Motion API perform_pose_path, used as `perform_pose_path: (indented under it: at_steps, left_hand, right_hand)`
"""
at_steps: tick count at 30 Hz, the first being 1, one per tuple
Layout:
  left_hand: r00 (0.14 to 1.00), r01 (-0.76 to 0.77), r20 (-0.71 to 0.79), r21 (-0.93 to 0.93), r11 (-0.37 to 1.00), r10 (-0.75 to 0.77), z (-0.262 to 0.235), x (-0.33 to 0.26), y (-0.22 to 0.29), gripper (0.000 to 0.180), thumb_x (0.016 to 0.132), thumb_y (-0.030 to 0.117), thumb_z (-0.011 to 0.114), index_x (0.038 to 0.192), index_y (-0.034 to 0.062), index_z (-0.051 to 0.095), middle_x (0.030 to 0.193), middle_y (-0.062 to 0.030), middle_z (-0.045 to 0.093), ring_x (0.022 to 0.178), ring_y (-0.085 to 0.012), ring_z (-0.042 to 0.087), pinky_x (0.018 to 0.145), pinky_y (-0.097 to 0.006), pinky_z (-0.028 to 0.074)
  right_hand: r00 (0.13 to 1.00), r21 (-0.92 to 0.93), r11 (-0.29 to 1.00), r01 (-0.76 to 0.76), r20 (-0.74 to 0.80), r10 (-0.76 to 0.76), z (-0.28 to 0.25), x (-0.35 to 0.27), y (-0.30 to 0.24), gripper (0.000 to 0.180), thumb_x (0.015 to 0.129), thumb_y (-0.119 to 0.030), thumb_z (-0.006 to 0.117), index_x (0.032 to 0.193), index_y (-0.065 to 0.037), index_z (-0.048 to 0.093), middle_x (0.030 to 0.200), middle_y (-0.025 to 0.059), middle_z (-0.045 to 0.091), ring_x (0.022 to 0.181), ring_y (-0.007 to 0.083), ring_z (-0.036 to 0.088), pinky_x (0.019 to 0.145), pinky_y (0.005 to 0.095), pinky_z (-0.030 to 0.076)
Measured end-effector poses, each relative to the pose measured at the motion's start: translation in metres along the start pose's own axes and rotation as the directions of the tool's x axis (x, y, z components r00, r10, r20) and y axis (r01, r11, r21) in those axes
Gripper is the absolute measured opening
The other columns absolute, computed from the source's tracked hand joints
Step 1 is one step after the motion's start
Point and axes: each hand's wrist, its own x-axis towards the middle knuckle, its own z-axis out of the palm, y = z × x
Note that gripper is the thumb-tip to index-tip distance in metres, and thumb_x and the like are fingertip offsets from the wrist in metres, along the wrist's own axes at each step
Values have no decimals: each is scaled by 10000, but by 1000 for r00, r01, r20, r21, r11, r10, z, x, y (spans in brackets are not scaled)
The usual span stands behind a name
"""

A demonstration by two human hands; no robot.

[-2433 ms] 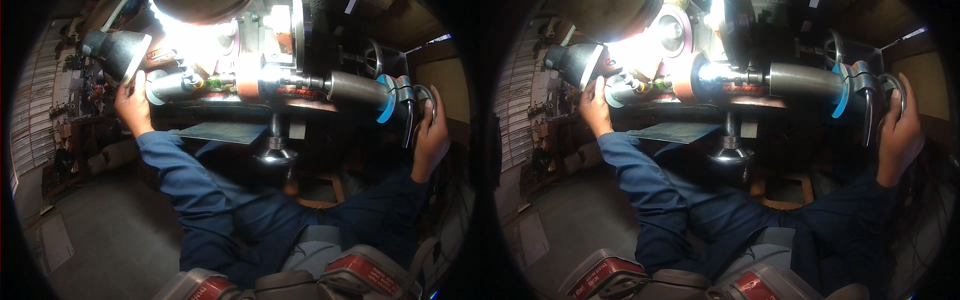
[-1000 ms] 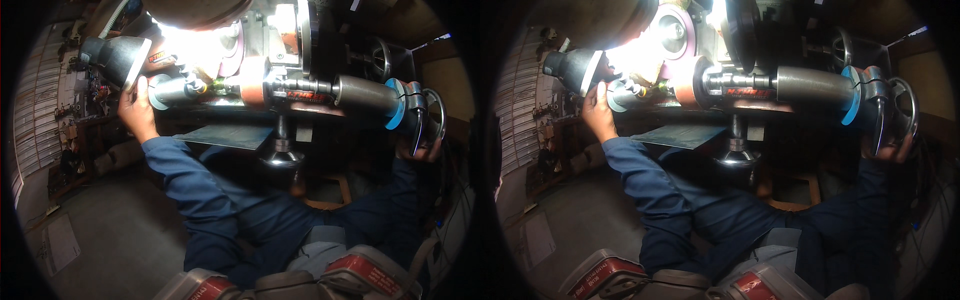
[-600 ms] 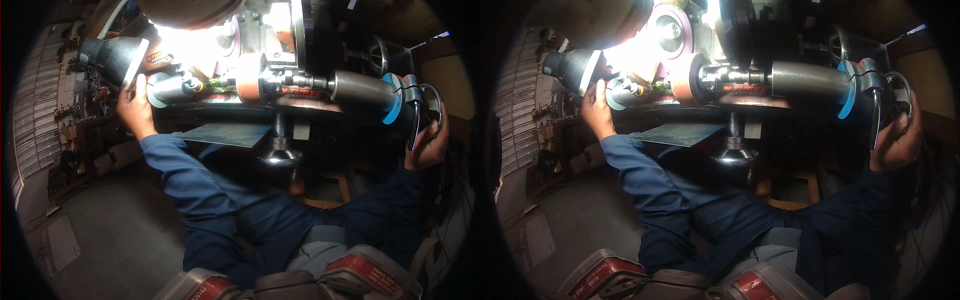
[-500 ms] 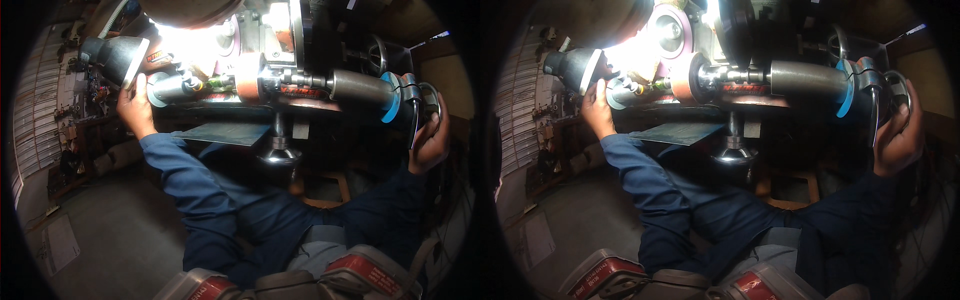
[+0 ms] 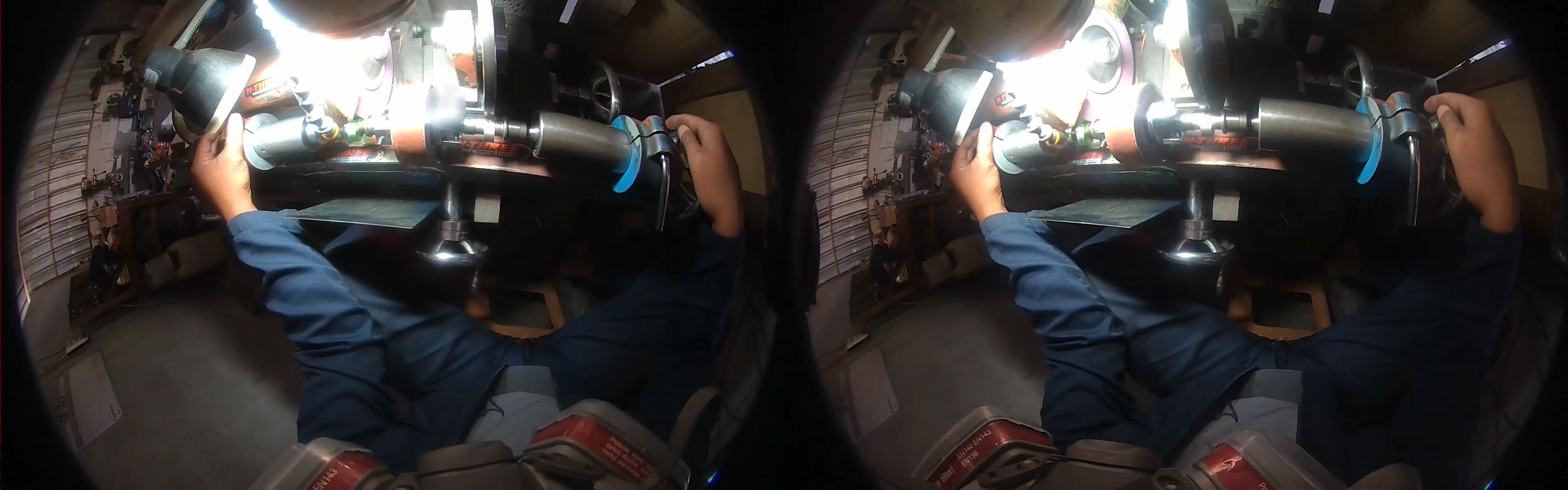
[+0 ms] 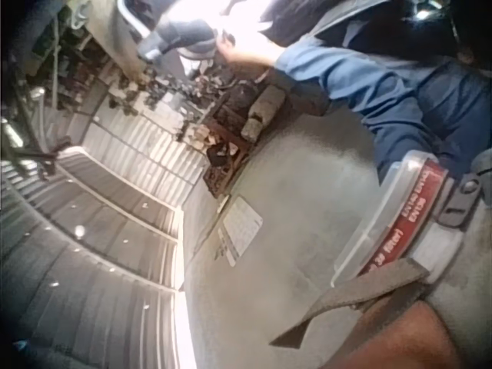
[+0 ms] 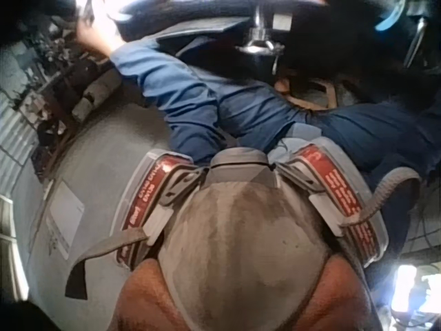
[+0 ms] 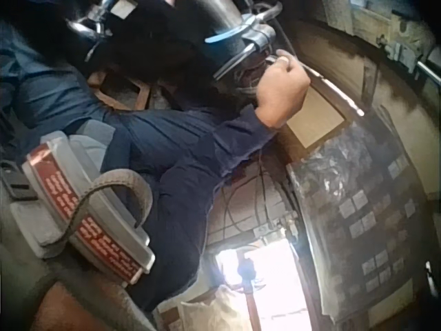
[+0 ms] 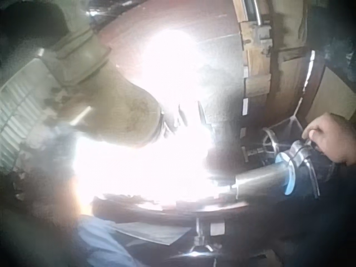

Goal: Grinding and polishing a metal mechanical component using a stationary grinding machine, followed by measuring with a caliper.

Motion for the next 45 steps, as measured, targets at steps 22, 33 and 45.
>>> perform_pose_path:
  at_steps: [22, 33, 45]
  left_hand:
    - [1000, 22, -18, 61, 998, -21, 2, -10, 19, 278, 807, 164, 775, 982, -34, 687, 929, -92, 707, 822, -121, 637, 738, -242, 490]
    - [1000, 20, 14, -29, 999, -20, 2, -7, 14, 299, 806, 142, 774, 1009, -55, 675, 938, -105, 703, 843, -136, 652, 766, -253, 504]
    - [998, 55, 35, -70, 996, -53, 1, -4, 10, 348, 804, 144, 777, 1063, -53, 655, 1001, -122, 693, 886, -143, 644, 784, -252, 502]
  right_hand:
    - [764, -114, 972, 204, -602, -231, 51, -65, -20, 326, 941, -237, 510, 1174, -17, 569, 1119, 185, 609, 965, 307, 600, 871, 359, 448]
    - [387, -210, 942, 261, -871, -302, 123, -71, 4, 509, 972, -196, 444, 1381, 82, 323, 1383, 260, 386, 1293, 389, 390, 1067, 459, 335]
    - [865, 66, 995, 75, -501, -32, 31, -50, -36, 278, 976, -164, 476, 1194, -73, 622, 1087, 153, 668, 1015, 281, 643, 866, 337, 481]
